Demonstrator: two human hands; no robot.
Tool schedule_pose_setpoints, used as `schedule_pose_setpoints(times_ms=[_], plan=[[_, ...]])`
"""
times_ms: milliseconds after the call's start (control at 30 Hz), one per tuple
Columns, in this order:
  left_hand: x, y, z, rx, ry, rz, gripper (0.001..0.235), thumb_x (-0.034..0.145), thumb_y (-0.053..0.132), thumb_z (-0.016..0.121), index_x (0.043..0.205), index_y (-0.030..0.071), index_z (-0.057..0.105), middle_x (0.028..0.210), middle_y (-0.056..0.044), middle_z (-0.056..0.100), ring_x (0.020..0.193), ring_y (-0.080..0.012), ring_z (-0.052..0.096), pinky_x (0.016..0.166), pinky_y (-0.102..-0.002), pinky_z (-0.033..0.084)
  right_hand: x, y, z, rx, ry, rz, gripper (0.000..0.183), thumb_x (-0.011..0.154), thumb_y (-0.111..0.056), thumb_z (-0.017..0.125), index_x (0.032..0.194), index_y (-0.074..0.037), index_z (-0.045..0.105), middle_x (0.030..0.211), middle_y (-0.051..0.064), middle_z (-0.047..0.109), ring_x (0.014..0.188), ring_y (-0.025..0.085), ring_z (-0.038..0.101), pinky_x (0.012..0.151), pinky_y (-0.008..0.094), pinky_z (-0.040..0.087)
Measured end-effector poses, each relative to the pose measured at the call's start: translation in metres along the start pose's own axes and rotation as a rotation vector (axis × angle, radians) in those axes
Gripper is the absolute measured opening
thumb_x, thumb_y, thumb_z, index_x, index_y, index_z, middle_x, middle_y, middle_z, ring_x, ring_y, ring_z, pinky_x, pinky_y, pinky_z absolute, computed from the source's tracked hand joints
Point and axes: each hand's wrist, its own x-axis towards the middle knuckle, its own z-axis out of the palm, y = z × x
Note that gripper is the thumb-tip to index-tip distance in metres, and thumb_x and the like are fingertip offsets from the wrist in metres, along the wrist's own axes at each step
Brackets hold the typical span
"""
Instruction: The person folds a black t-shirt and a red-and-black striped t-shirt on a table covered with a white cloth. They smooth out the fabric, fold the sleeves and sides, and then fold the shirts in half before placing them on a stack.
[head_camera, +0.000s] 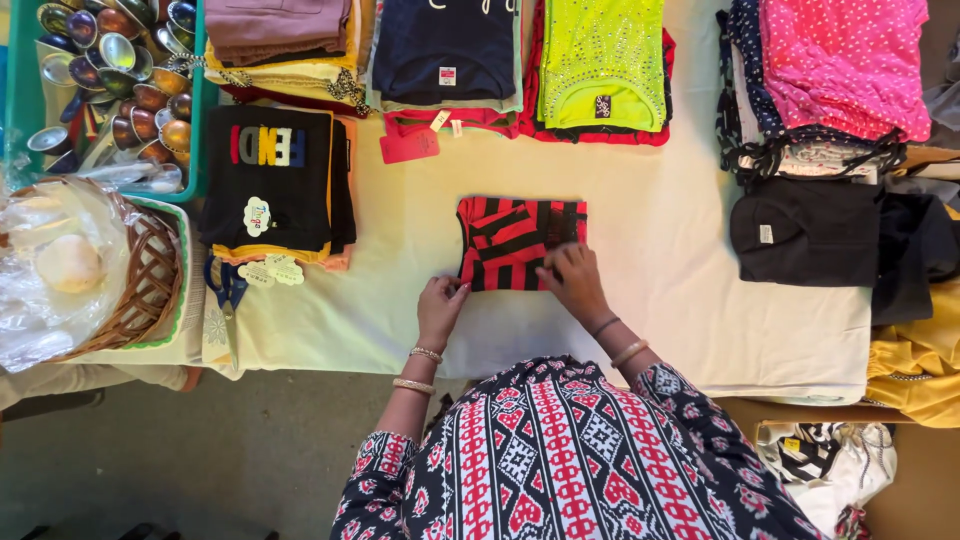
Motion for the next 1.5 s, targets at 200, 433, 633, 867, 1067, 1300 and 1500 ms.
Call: schedule_pose_setpoints(times_ms=[200,433,633,867,1067,1300,1500], plan=[[0.010,-0.039,0.021,-0.188,-0.080,-0.040,0.025,0.087,0.029,0.077,0.097,0.006,0.075,0.072,-0.009,0.071,0.062,-0.0197,0.066,0.061,-0.033,0.051,-0.050,0.024,-0.024,-0.253,-0.076,-0.133,0.016,0.081,-0.020,0.076,0.094,-0.013,0.069,0.103,0.008,0.062,0.105,0.030,0.056,0.093,0.043,0.047],[0.013,-0.039,-0.001,-0.099,-0.201,0.016,0.023,0.089,0.027,0.074,0.099,0.006,0.073,0.072,-0.009,0.071,0.062,-0.0188,0.066,0.061,-0.034,0.052,-0.075,0.052,-0.019,-0.331,-0.154,0.003,0.013,0.091,-0.017,0.071,0.102,-0.011,0.069,0.106,0.005,0.062,0.108,0.028,0.057,0.096,0.040,0.048],[0.018,-0.018,0.011,-0.025,-0.176,-0.096,0.029,0.087,0.033,0.078,0.098,0.007,0.076,0.066,-0.012,0.068,0.059,-0.0236,0.064,0.058,-0.036,0.049,-0.055,0.031,-0.018,-0.297,-0.108,-0.149,0.021,0.089,-0.021,0.067,0.106,-0.010,0.070,0.105,0.007,0.061,0.106,0.029,0.055,0.094,0.043,0.046],[0.022,-0.024,0.013,-0.186,-0.225,-0.221,0.024,0.088,0.028,0.073,0.102,0.008,0.076,0.069,-0.012,0.069,0.055,-0.0182,0.064,0.053,-0.037,0.052,-0.059,0.037,-0.009,-0.309,-0.208,-0.112,0.023,0.091,-0.014,0.060,0.112,-0.012,0.068,0.110,0.006,0.060,0.111,0.028,0.054,0.101,0.041,0.043],[0.012,-0.031,0.007,-0.140,-0.175,-0.025,0.017,0.088,0.020,0.073,0.096,0.005,0.071,0.077,-0.011,0.069,0.064,-0.0246,0.066,0.062,-0.041,0.053,-0.088,0.044,-0.008,-0.313,-0.204,-0.125,0.028,0.089,-0.013,0.059,0.116,-0.012,0.065,0.114,0.007,0.060,0.114,0.028,0.053,0.103,0.043,0.040],[-0.003,0.051,-0.022,0.274,-0.042,0.076,0.023,0.082,0.025,0.077,0.092,0.008,0.066,0.100,-0.011,0.059,0.100,-0.0335,0.059,0.071,-0.046,0.052,-0.070,0.031,-0.010,-0.221,-0.112,-0.081,0.017,0.088,-0.027,0.075,0.095,-0.015,0.066,0.109,0.005,0.059,0.112,0.028,0.053,0.100,0.044,0.042],[-0.019,0.038,0.015,0.360,-0.079,0.871,0.022,0.086,0.011,0.067,0.108,0.008,0.066,0.110,-0.009,0.061,0.114,-0.0314,0.057,0.101,-0.044,0.045,-0.020,0.002,-0.015,-0.133,-0.088,-0.181,0.037,0.080,-0.028,0.077,0.111,-0.010,0.069,0.110,0.010,0.060,0.110,0.033,0.053,0.095,0.046,0.045]])
